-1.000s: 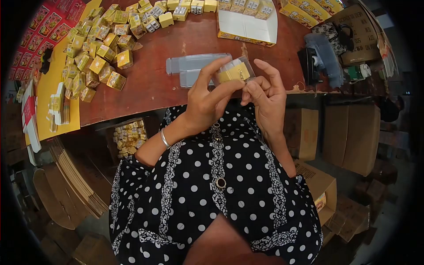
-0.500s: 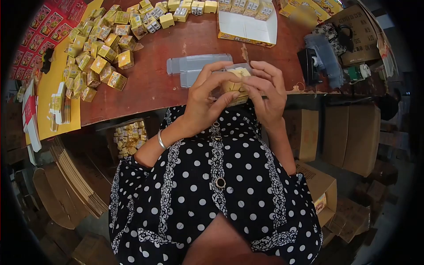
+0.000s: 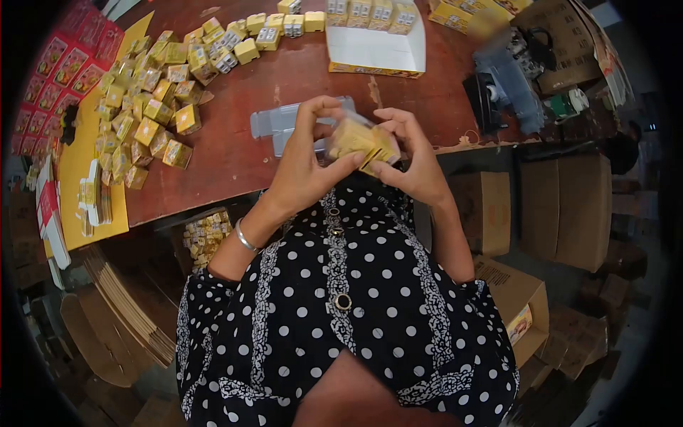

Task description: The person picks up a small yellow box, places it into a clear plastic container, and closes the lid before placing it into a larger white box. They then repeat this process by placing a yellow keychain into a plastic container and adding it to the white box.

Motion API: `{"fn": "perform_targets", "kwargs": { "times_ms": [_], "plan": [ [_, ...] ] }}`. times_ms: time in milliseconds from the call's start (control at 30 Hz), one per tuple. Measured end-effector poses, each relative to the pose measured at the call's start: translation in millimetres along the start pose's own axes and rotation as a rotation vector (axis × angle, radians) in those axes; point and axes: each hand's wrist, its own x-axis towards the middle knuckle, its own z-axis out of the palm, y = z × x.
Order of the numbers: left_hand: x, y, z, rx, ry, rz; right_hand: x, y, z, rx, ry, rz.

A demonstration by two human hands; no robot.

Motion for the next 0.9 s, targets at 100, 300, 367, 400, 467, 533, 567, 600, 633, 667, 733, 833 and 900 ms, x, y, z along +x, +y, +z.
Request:
{"fn": "perform_targets", "kwargs": {
  "times_ms": [100, 300, 367, 400, 467, 533, 567, 600, 633, 667, 733, 833, 900],
  "plan": [
    [7, 2, -2, 0.449, -0.231, -0.004, -6, -15, -13, -0.218, -0.116, 0.02],
    [7, -4, 1, 0.364, -0.489, -0.191, -17, -4, -105, -0.093, 0.41, 0.062],
    [3, -13, 0, 0.295, -0.487, -0.271, -21, 48, -198, -0.369, 0.821, 0.064],
    [1, -18, 0, 0.195, -0.461, -0.304, -27, 82, -245, -0.576, 0.926, 0.008],
    [3, -21, 1, 0.093, -0.433, -0.335, -36, 100, -291, -0.648, 0.836, 0.117],
    [7, -20, 2, 0.067, -0.471, -0.354, -29, 100, -303, -0.715, 0.738, 0.225],
    [8, -20, 4, 0.066, -0.471, -0.357, -26, 100, -308, -0.605, 0.648, 0.349],
    [9, -20, 7, 0.064, -0.468, -0.363, -23, 99, -310, -0.493, 0.557, 0.468],
    [10, -20, 8, 0.062, -0.465, -0.368, -21, 97, -312, -0.491, 0.556, 0.47],
    [11, -20, 9, 0.063, -0.465, -0.371, -19, 95, -313, -0.479, 0.498, 0.518],
    [13, -19, 10, 0.061, -0.467, -0.404, -18, 102, -313, -0.462, 0.437, 0.567],
    [13, -18, 10, -0.014, -0.431, -0.44, -21, 111, -306, -0.235, 0.544, 0.474],
    [13, -19, 9, -0.029, -0.424, -0.454, -29, 110, -295, -0.083, 0.653, 0.342]
  ]
}}
